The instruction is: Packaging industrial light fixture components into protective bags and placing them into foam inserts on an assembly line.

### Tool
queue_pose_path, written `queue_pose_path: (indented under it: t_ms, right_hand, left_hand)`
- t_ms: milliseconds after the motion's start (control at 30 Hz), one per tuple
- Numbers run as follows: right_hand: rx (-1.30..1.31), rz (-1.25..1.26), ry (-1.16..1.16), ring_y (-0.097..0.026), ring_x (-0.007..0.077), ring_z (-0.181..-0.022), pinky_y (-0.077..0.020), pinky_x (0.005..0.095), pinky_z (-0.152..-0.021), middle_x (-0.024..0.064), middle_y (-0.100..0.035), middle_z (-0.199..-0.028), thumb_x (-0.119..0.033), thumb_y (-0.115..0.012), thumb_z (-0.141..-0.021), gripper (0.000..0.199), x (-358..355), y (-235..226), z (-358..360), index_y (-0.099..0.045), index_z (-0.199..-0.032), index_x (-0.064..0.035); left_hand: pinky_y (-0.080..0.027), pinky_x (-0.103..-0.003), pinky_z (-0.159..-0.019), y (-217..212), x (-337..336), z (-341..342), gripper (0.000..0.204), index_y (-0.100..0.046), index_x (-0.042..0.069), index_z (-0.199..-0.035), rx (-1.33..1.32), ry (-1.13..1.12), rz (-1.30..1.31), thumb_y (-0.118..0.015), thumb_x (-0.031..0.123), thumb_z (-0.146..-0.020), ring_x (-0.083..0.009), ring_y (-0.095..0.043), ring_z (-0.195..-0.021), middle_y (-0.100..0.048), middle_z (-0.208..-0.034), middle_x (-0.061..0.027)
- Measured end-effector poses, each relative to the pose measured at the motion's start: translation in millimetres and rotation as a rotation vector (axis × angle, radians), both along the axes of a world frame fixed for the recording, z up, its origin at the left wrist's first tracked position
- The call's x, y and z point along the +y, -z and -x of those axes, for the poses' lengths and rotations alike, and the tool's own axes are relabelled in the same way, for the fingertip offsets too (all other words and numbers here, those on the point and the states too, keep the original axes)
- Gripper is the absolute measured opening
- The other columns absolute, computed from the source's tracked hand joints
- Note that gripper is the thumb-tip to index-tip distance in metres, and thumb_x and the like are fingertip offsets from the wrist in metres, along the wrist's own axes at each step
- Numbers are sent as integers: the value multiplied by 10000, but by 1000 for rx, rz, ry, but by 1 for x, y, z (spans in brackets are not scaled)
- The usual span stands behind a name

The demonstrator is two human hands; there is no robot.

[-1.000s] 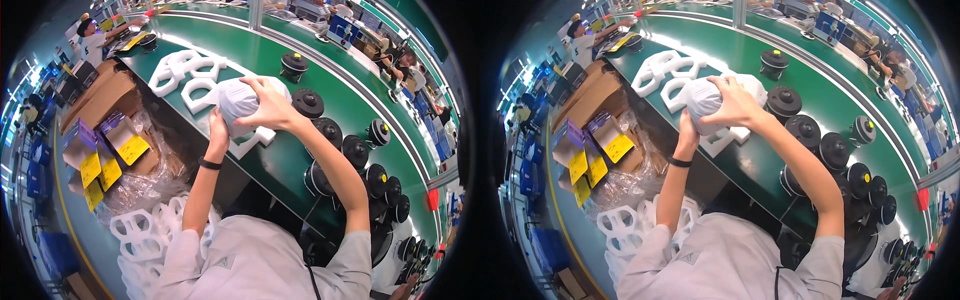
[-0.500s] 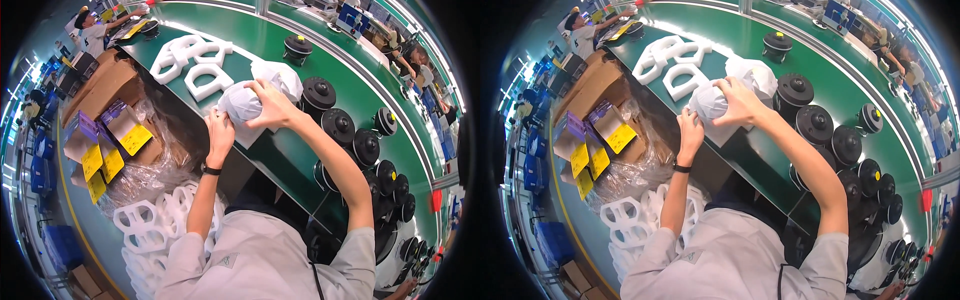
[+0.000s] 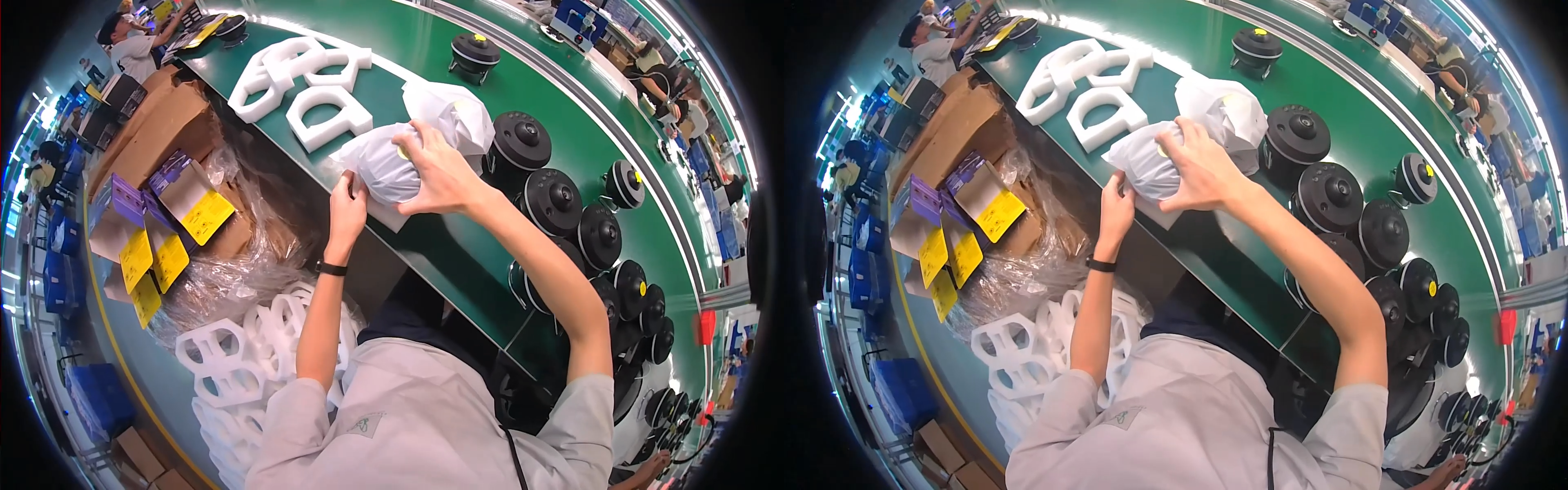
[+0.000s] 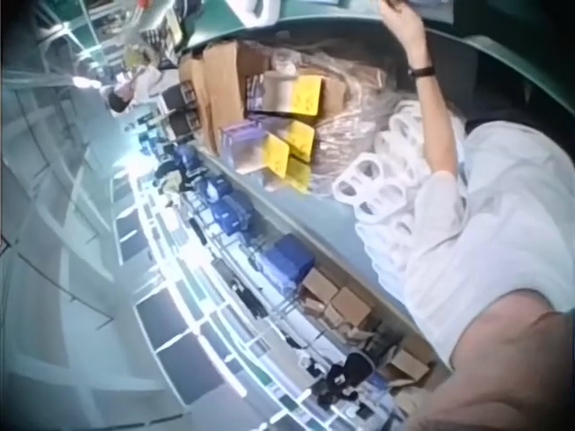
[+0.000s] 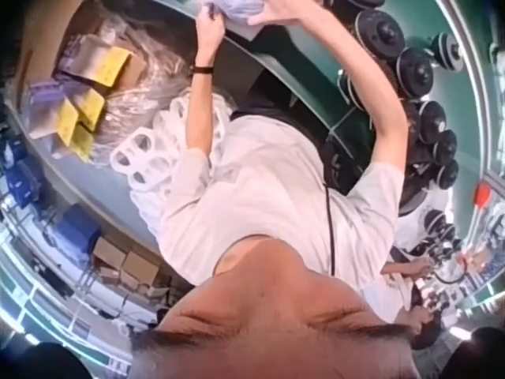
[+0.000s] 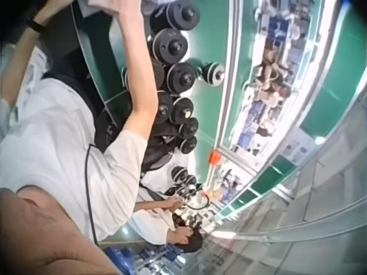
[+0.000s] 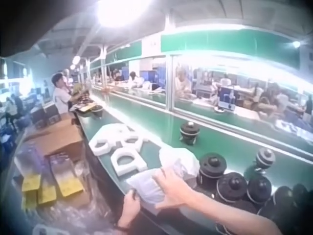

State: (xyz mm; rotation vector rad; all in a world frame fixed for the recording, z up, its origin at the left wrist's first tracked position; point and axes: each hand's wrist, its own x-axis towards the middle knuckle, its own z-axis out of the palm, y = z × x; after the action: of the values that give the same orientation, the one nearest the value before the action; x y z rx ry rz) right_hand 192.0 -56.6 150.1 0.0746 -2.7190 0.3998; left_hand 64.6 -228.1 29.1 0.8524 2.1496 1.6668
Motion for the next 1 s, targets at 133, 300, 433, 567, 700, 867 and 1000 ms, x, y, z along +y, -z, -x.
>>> queue_pose_path:
  t_ms: [133, 300, 433, 567, 700, 867, 1000]
  right_hand:
    - [-167, 78, 67, -478, 540, -1258, -449, 530, -1061, 368, -392, -1421, -408, -834, -584, 957, -5, -13, 7, -443, -1364, -14]
    - [-259, 92, 117, -482, 554, -1232, -489, 549, -1002, 380, -396, -1409, -426, -834, -567, 994, -4, -2, 17, -438, -1376, -5]
    - [-171, 35, 130, -452, 561, -1263, -480, 563, -1015, 395, -368, -1441, -420, -851, -554, 1018, -20, 7, 21, -442, -1406, -41]
    - [-80, 119, 168, -434, 564, -1284, -439, 555, -1071, 396, -360, -1459, -411, -863, -547, 1001, -11, 16, 12, -469, -1407, -85]
    - [21, 148, 130, -448, 538, -1294, -435, 555, -1079, 395, -388, -1445, -399, -871, -528, 992, -20, 14, 6, -505, -1392, -78]
    - [298, 26, 26, -480, 546, -1255, -453, 561, -1051, 361, -420, -1411, -323, -927, -445, 1053, -53, -97, -49, -506, -1379, -83]
    - [513, -145, 258, -562, 442, -1153, -494, 494, -970, 238, -529, -1283, -298, -884, -470, 963, 24, -201, -81, -514, -1334, -84]
  left_hand:
    - [-163, -495, -1245, 17, -19, -14, 819, -307, -95, -1506, 223, 29, 125, -707, 231, -870, -405, -371, -1449, -429, -1492, -321]
    - [13, -613, -1230, -3, -24, -34, 1309, -145, -97, -1553, 300, 194, 183, -853, 536, -653, -451, -273, -1484, -309, -1549, -335]
    - [-50, -698, -1186, -9, -9, -56, 1311, -165, -95, -1530, 591, 30, 350, -865, 569, -643, -455, -374, -1402, -320, -1512, -299]
    - [-58, -702, -1187, 12, 16, -66, 1249, -199, -95, -1508, 488, -186, 71, -908, 459, -642, -437, -389, -1400, -320, -1508, -285]
    - [-201, -596, -1212, 12, 8, -73, 1225, -248, -117, -1477, 370, -228, -39, -945, 394, -608, -549, -419, -1324, -467, -1368, -332]
    - [-407, -489, -1097, -89, 12, -108, 1094, -299, -19, -1512, 142, -139, -466, -918, 304, -670, -349, -504, -1331, -478, -1448, -220]
    - [-422, -500, -1084, -213, 93, -79, 1049, -334, -22, -1490, 858, 144, -234, -895, 263, -650, -397, -441, -1359, -468, -1434, -259]
